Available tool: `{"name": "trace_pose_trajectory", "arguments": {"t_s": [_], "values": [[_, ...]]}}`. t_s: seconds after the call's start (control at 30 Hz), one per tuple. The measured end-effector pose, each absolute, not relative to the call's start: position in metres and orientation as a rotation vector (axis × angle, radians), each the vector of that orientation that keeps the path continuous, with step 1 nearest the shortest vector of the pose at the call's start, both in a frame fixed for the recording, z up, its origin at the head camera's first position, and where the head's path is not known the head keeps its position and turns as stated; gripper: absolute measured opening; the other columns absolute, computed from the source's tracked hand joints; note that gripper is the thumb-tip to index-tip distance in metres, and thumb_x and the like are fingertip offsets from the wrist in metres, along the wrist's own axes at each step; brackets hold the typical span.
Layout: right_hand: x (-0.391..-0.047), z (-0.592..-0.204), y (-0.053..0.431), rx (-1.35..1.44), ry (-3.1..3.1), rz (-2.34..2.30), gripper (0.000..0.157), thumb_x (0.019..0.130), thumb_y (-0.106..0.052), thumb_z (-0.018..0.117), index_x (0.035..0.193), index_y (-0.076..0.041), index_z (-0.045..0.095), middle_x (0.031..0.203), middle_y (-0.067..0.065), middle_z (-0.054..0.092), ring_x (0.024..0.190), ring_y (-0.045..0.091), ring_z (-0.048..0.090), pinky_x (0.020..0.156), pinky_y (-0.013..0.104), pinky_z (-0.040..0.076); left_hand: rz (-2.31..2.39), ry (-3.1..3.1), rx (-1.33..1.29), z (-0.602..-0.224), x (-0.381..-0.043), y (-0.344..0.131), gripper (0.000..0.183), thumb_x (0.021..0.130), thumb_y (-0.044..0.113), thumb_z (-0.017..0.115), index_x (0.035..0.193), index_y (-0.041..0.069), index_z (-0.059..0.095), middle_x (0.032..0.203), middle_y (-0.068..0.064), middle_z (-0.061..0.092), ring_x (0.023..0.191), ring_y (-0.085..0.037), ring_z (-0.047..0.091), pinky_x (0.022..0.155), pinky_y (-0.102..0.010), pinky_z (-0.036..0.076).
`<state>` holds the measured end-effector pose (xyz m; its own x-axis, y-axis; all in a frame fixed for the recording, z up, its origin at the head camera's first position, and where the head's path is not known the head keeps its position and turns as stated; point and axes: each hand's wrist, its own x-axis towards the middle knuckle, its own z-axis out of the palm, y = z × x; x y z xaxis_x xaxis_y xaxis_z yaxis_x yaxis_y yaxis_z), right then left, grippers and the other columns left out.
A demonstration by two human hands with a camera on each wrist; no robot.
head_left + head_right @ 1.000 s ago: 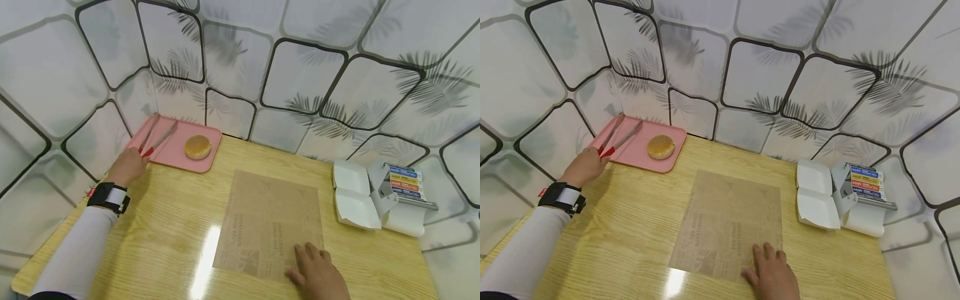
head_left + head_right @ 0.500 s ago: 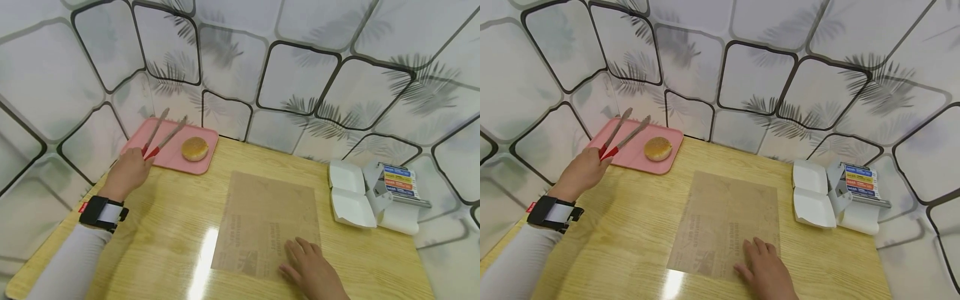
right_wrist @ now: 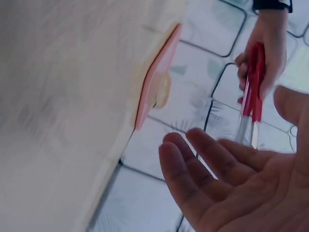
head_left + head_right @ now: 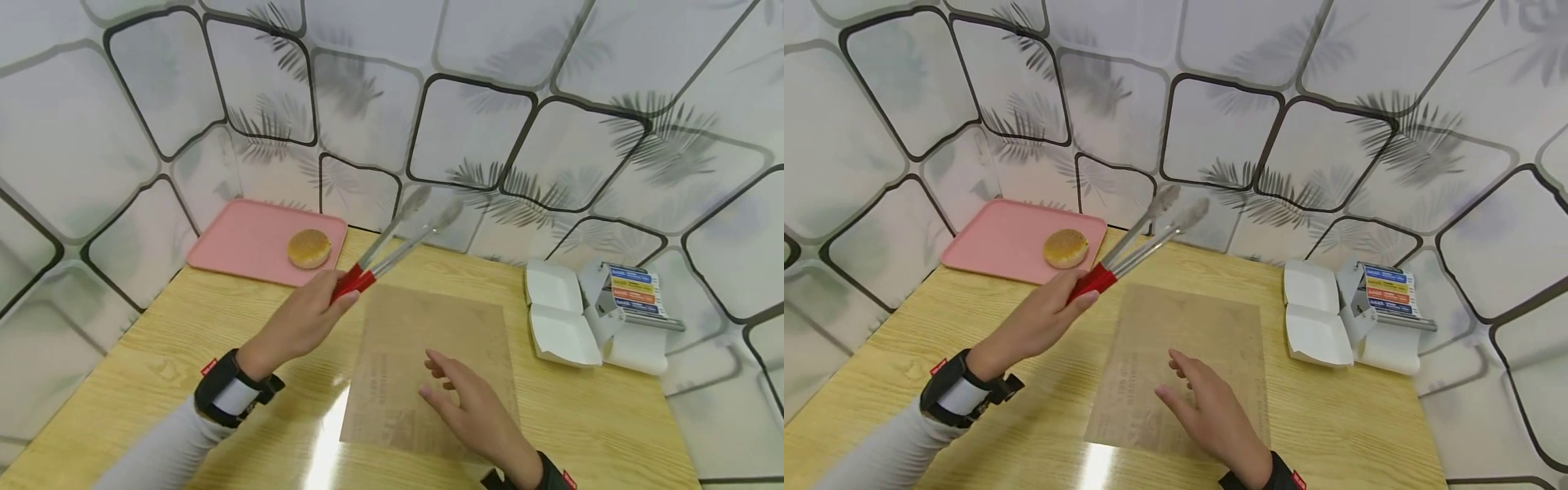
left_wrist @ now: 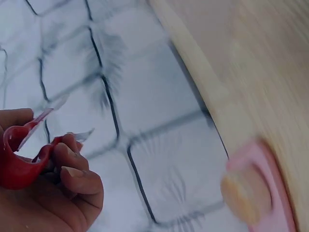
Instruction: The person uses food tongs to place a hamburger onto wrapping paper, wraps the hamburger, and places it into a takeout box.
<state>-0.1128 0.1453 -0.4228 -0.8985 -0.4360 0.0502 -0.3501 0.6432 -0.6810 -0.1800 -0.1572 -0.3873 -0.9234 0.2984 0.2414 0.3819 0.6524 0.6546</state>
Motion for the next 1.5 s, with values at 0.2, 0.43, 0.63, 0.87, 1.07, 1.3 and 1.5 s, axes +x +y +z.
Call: {"name": "trace_pose_trajectory", "arguments": {"t_s": [0.2, 0.43, 0.63, 0.87, 1.07, 1.3, 1.5], "values": [[-0.129, -0.415, 0.135, -0.587, 2.411, -1.615, 0.046, 0.111, -0.016, 0.04, 0.155, -0.001, 0.037, 0.141, 0.017, 0.058, 0.121, 0.031, 0.062, 0.097, 0.033, 0.053, -1.338, -2.714, -0.738, -0.392, -0.163, -0.107, 0.046, 0.109, 0.04, 0.046, 0.139, 0.006, 0.055, 0.11, -0.001, 0.062, 0.087, -0.016, 0.059, 0.074, -0.035, 0.05], [-0.132, -0.411, 0.14, -0.499, 2.118, -1.905, 0.046, 0.113, -0.02, 0.034, 0.154, 0.001, 0.035, 0.147, 0.023, 0.048, 0.126, 0.027, 0.058, 0.102, 0.033, 0.049, -1.37, -2.711, -0.929, -0.399, -0.152, -0.063, 0.048, 0.109, 0.043, 0.043, 0.136, 0.005, 0.055, 0.116, -0.001, 0.064, 0.093, -0.012, 0.061, 0.08, -0.029, 0.052], [-0.126, -0.413, 0.142, -0.211, 2.019, -2.078, 0.047, 0.11, -0.018, 0.046, 0.149, 0.007, 0.039, 0.144, 0.02, 0.05, 0.122, 0.013, 0.059, 0.103, 0.027, 0.047, -1.253, -2.706, -1.016, -0.406, -0.146, -0.045, 0.042, 0.109, 0.037, 0.046, 0.132, 0.003, 0.055, 0.112, -0.002, 0.062, 0.089, -0.011, 0.056, 0.075, -0.024, 0.049], [-0.126, -0.414, 0.152, -0.246, 1.987, -2.187, 0.042, 0.11, -0.015, 0.046, 0.145, 0.007, 0.04, 0.137, 0.014, 0.057, 0.123, 0.019, 0.06, 0.103, 0.029, 0.047, -1.03, -2.749, -1.057, -0.405, -0.143, -0.045, 0.042, 0.108, 0.046, 0.045, 0.123, 0.008, 0.059, 0.097, 0.003, 0.056, 0.08, -0.008, 0.05, 0.065, -0.021, 0.043], [-0.137, -0.402, 0.175, -0.289, 1.981, -2.239, 0.028, 0.111, -0.016, 0.044, 0.135, -0.003, 0.041, 0.127, 0.014, 0.067, 0.115, 0.024, 0.067, 0.099, 0.034, 0.052, -0.776, -2.933, -1.076, -0.416, -0.139, -0.07, 0.055, 0.106, 0.057, 0.038, 0.119, 0.011, 0.065, 0.101, 0.002, 0.06, 0.09, -0.013, 0.056, 0.077, -0.029, 0.05], [-0.156, -0.375, 0.195, -0.306, 2.284, -1.96, 0.028, 0.11, -0.02, 0.046, 0.13, -0.001, 0.043, 0.107, 0.01, 0.069, 0.1, 0.021, 0.073, 0.088, 0.03, 0.056, -0.083, -2.947, -1.245, -0.44, -0.13, -0.108, 0.06, 0.093, 0.06, 0.064, 0.129, 0.012, 0.064, 0.124, -0.004, 0.062, 0.117, -0.022, 0.057, 0.095, -0.039, 0.05], [-0.184, -0.357, 0.183, -0.365, 2.551, -1.571, 0.04, 0.108, -0.031, 0.051, 0.136, -0.002, 0.044, 0.09, 0.022, 0.059, 0.072, 0.027, 0.065, 0.06, 0.034, 0.056, -0.088, -2.916, -1.303, -0.453, -0.121, -0.115, 0.075, 0.076, 0.061, 0.081, 0.127, 0.01, 0.062, 0.123, -0.004, 0.058, 0.112, -0.02, 0.056, 0.094, -0.032, 0.052]]}}
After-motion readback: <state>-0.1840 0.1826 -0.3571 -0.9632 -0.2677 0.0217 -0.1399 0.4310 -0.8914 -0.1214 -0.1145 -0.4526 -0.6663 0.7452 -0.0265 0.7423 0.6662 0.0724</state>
